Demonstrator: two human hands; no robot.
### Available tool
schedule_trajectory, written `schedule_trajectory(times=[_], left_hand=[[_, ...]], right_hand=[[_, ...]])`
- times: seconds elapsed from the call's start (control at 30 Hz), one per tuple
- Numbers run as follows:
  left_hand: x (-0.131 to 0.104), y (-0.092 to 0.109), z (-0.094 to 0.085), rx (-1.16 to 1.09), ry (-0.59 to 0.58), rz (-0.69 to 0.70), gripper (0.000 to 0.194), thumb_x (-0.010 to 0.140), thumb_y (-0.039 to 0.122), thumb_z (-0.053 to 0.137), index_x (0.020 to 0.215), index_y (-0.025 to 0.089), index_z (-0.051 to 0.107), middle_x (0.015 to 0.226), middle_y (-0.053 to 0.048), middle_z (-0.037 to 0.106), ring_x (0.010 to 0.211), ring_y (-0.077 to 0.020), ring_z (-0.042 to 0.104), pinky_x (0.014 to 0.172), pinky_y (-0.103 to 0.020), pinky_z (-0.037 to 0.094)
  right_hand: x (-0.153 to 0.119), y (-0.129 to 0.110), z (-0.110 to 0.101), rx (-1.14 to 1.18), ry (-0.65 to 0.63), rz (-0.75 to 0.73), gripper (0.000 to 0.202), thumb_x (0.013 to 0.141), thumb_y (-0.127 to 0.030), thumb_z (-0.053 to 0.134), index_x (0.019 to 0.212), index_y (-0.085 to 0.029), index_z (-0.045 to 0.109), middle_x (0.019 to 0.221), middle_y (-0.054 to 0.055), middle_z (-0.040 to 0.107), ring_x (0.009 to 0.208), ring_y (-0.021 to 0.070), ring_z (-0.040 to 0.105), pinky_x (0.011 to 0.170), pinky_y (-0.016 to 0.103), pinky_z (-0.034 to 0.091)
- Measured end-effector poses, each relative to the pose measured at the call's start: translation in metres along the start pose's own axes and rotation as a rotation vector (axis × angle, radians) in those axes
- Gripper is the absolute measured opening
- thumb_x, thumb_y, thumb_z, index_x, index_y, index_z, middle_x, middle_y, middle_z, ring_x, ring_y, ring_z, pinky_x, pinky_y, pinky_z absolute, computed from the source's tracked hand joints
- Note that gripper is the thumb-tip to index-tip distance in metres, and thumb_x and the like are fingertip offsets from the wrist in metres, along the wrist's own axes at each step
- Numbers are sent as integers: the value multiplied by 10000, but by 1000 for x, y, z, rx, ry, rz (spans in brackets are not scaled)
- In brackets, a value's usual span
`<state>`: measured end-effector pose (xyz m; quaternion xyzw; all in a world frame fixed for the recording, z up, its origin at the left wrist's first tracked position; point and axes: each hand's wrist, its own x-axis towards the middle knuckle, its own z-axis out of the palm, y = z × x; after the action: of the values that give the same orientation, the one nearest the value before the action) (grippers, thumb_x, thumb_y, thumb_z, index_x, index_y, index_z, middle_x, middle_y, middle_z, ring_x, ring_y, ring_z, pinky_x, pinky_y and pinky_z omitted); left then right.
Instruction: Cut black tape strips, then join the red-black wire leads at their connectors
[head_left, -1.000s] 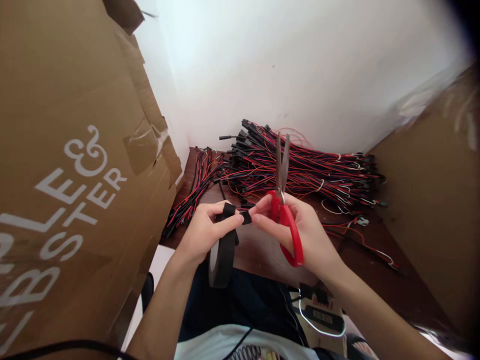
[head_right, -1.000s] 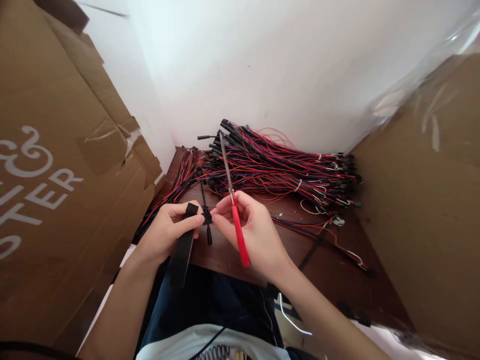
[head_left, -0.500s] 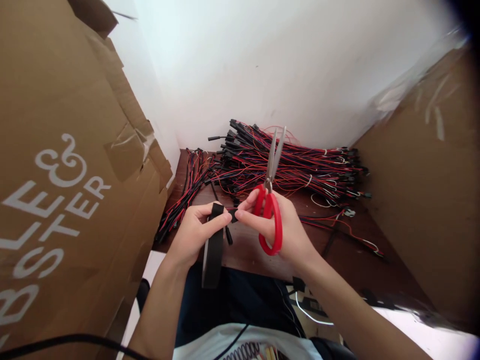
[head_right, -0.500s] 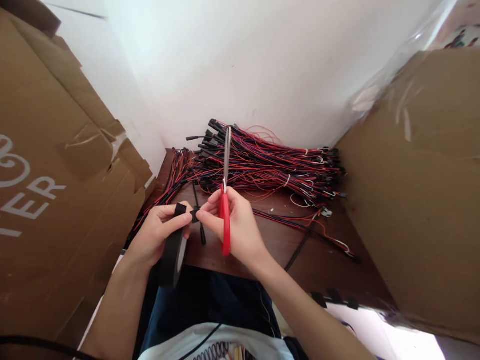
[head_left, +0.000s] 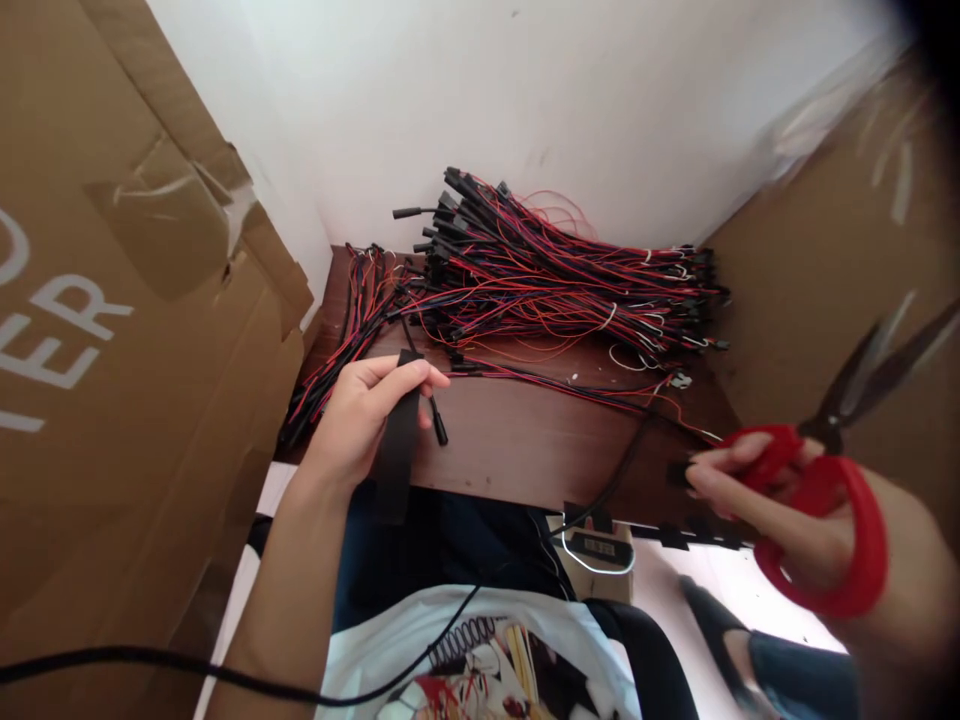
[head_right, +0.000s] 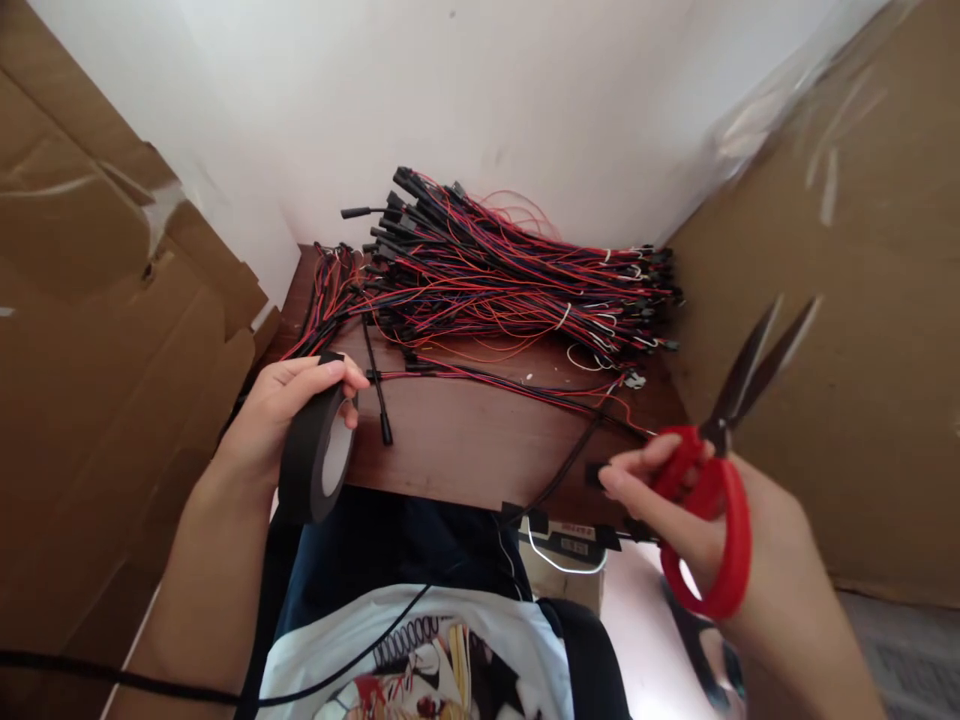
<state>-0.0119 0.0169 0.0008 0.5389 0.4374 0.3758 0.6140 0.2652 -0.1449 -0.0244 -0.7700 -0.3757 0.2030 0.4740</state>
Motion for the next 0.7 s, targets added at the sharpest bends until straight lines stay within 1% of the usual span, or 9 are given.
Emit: schedule_trajectory(times=[0.07,0.1,0.17,0.27,0.37,0.47,0.7], left_hand=[[0,0,2,7,-8,10,246,704,380,704,677,135,704,552,-3,634,424,-89,533,395,-184,354],[0,0,2,10,-6,16,244,708,377,701,680,135,704,554,-4,636,425,-89,535,394,-183,357],[-1,1,3,17,0,24,238,713,369,692,683,133,704,556,-6,638,430,-92,541,395,-183,364],[-1,2,5,36,11,25,230,717,358,676,676,133,699,551,-8,633,424,-92,540,392,-183,366],[-1,4,6,58,14,16,229,716,359,665,675,135,691,541,-7,626,412,-93,537,388,-184,366],[0,5,6,66,22,5,226,703,359,664,669,136,686,536,-7,625,415,-99,542,390,-184,372],[0,5,5,52,19,-5,227,714,358,659,678,136,691,538,-7,630,425,-100,558,398,-175,384]], right_hand=[[-12,11,-1,-21,29,192,442,495,-531,835,715,-223,605,661,33,679,595,221,646,521,327,510],[-18,13,0,-20,31,258,462,470,-539,834,706,-222,596,662,37,682,611,226,652,535,328,518],[-27,17,4,-14,21,313,472,462,-544,831,704,-224,583,685,45,693,645,229,661,557,320,524],[-34,22,7,-33,-20,302,465,507,-557,814,722,-231,563,717,48,704,678,225,669,599,318,529],[-33,30,9,-93,-89,255,435,571,-552,790,735,-233,545,712,45,702,694,231,682,645,333,540],[-30,38,13,-181,-101,207,407,621,-557,747,742,-232,533,726,52,706,700,244,692,649,348,537],[-28,46,20,-338,-142,183,399,652,-581,700,743,-244,509,717,34,690,677,242,682,639,346,502]])
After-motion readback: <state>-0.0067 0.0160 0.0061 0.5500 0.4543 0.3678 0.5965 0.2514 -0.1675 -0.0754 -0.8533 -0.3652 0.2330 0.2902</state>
